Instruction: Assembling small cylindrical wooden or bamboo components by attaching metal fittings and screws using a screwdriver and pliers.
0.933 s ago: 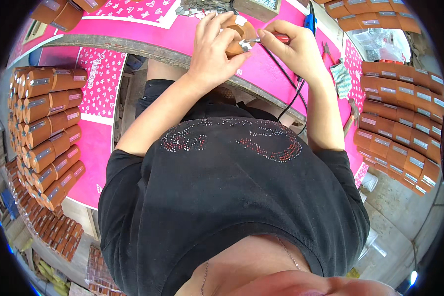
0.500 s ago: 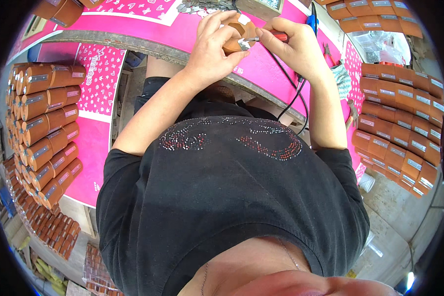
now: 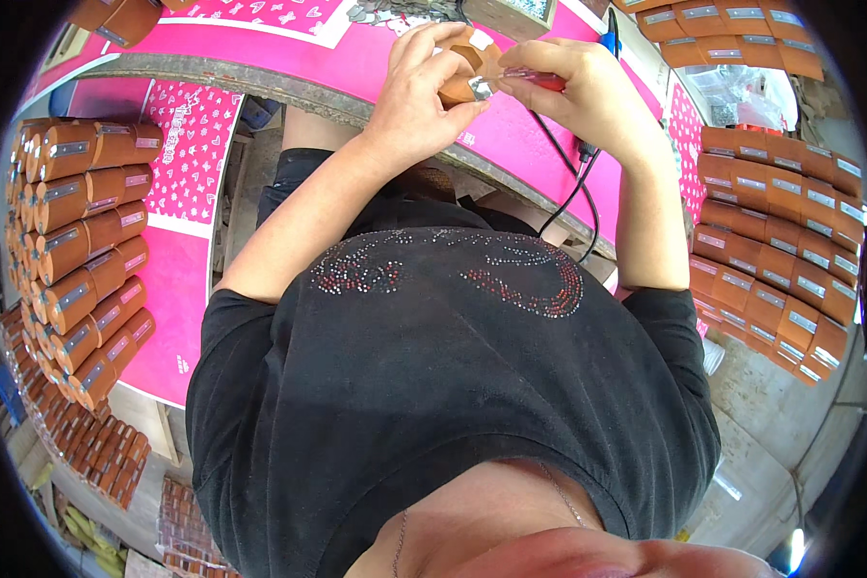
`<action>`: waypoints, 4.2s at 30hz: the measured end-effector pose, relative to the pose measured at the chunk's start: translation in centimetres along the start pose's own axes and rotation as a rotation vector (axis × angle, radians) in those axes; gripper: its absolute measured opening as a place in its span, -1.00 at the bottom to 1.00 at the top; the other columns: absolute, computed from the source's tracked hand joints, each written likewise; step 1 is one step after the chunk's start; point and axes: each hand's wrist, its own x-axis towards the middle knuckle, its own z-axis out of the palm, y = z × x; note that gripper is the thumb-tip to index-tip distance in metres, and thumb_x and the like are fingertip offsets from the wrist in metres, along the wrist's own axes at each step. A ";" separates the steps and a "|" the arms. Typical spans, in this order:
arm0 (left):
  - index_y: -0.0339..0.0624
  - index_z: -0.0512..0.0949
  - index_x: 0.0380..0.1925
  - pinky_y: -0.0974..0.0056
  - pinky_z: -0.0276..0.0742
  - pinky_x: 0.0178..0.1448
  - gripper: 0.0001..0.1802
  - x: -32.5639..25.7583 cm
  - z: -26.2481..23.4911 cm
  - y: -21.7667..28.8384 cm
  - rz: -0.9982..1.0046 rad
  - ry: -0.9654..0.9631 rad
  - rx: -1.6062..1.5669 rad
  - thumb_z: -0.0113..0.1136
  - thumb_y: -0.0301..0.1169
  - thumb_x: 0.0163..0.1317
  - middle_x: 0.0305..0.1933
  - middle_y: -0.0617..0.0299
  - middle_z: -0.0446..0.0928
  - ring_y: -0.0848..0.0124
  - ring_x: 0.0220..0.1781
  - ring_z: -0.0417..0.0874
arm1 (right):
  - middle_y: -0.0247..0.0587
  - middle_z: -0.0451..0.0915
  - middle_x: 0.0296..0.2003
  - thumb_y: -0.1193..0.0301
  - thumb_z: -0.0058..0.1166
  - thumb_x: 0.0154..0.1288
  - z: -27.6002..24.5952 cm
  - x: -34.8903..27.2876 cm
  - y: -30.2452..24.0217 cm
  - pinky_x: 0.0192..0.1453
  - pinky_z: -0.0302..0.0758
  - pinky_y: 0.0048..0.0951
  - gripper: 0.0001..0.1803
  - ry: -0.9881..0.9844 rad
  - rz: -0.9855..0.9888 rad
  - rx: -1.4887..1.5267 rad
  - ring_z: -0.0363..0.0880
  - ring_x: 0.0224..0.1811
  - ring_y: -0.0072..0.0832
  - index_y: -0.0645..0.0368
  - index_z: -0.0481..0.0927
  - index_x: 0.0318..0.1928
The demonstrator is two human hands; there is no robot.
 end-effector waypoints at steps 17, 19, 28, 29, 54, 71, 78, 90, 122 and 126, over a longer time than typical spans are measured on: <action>-0.20 0.48 -0.37 0.06 0.23 0.23 -0.66 -0.1 0.1 -0.4 0.024 0.004 0.024 0.35 -0.45 -0.21 0.11 0.04 0.32 0.06 0.20 0.25 | -0.10 0.59 -0.43 0.41 0.17 0.15 -0.4 2.8 -1.9 -0.34 0.50 -0.49 -0.82 -0.272 0.243 -0.003 0.61 -0.42 -0.45 0.23 0.54 -0.28; -0.20 0.48 -0.37 0.06 0.23 0.23 -0.67 -0.1 0.1 -0.3 0.041 0.025 0.007 0.35 -0.44 -0.21 0.11 0.04 0.31 0.05 0.20 0.25 | -0.15 0.57 -0.53 0.34 0.12 0.22 0.3 2.7 -1.8 -0.40 0.48 -0.50 -0.81 -0.135 0.324 0.043 0.59 -0.48 -0.48 0.23 0.54 -0.32; -0.20 0.48 -0.36 0.06 0.23 0.22 -0.68 -0.1 -0.2 -0.1 0.052 0.007 0.035 0.33 -0.45 -0.20 0.12 0.01 0.29 0.03 0.19 0.26 | -0.20 0.49 -0.64 0.41 0.09 0.18 0.0 2.2 -2.0 -0.50 0.38 -0.49 -0.77 0.048 0.286 0.299 0.44 -0.59 -0.50 0.27 0.47 -0.56; -0.20 0.47 -0.36 0.04 0.24 0.22 -0.66 -0.3 -0.1 -0.2 0.054 0.029 0.049 0.34 -0.44 -0.21 0.13 -0.04 0.26 0.01 0.18 0.27 | -0.20 0.49 -0.64 0.41 0.09 0.18 0.0 2.1 -1.6 -0.50 0.38 -0.49 -0.77 0.051 0.288 0.299 0.44 -0.59 -0.50 0.27 0.47 -0.56; -0.23 0.39 -0.28 0.06 0.33 0.17 -0.56 0.7 -0.4 -1.1 0.034 -0.097 0.050 0.38 -0.44 -0.19 0.13 -0.14 0.17 -0.06 0.15 0.31 | -0.14 0.50 -0.67 0.44 0.11 0.12 1.3 3.3 0.9 -0.52 0.42 -0.45 -0.87 0.047 -0.027 0.021 0.51 -0.65 -0.34 0.24 0.52 -0.49; 0.05 0.44 -0.15 0.03 0.49 0.01 -0.49 0.6 -2.7 0.5 -0.256 -0.301 0.230 0.39 -0.31 -0.18 0.08 -0.16 0.29 -0.07 0.07 0.42 | -0.16 0.49 -0.63 0.41 0.11 0.15 -1.0 4.1 -2.2 -0.49 0.39 -0.46 -0.79 0.133 0.169 0.095 0.48 -0.56 -0.50 0.28 0.46 -0.52; -0.07 0.50 -0.25 0.16 0.42 0.05 -0.51 -2.6 -12.0 3.1 -0.212 -0.026 0.190 0.46 -0.34 -0.27 -0.05 0.01 0.41 0.05 -0.01 0.47 | -0.29 0.62 -0.26 0.38 0.00 0.32 -2.9 2.0 -1.0 -0.16 0.45 -0.70 -0.74 0.587 0.107 0.318 0.53 -0.22 -0.63 0.28 0.60 -0.10; -0.28 0.50 -0.25 0.39 0.52 -0.20 -0.43 -30.0 -39.4 19.1 -0.965 1.206 1.061 0.54 -0.33 -0.30 -0.23 0.13 0.58 0.43 -0.23 0.61 | -0.37 0.41 -0.61 0.41 -0.05 0.33 2.6 7.5 -7.1 -0.51 0.20 -0.63 -0.78 0.280 -0.219 0.324 0.22 -0.58 -0.70 0.30 0.47 -0.42; -0.21 0.54 -0.31 0.22 0.52 -0.04 -0.41 -46.7 -63.2 -0.8 -1.282 1.221 1.163 0.53 -0.20 -0.41 -0.25 0.04 0.62 0.23 -0.17 0.64 | -0.33 0.38 -0.67 0.35 0.00 0.31 5.3 10.8 -11.8 -0.53 0.20 -0.57 -0.72 0.208 -0.039 0.075 0.23 -0.59 -0.67 0.31 0.45 -0.47; -0.23 0.53 -0.15 0.27 0.50 -0.02 -0.33 -45.5 -63.5 -0.5 -1.418 1.117 0.992 0.51 -0.22 -0.36 -0.18 0.04 0.61 0.29 -0.13 0.63 | -0.25 0.41 -0.64 0.35 0.01 0.30 5.6 10.8 -11.5 -0.49 0.25 -0.57 -0.72 0.200 0.017 0.067 0.24 -0.57 -0.63 0.30 0.44 -0.47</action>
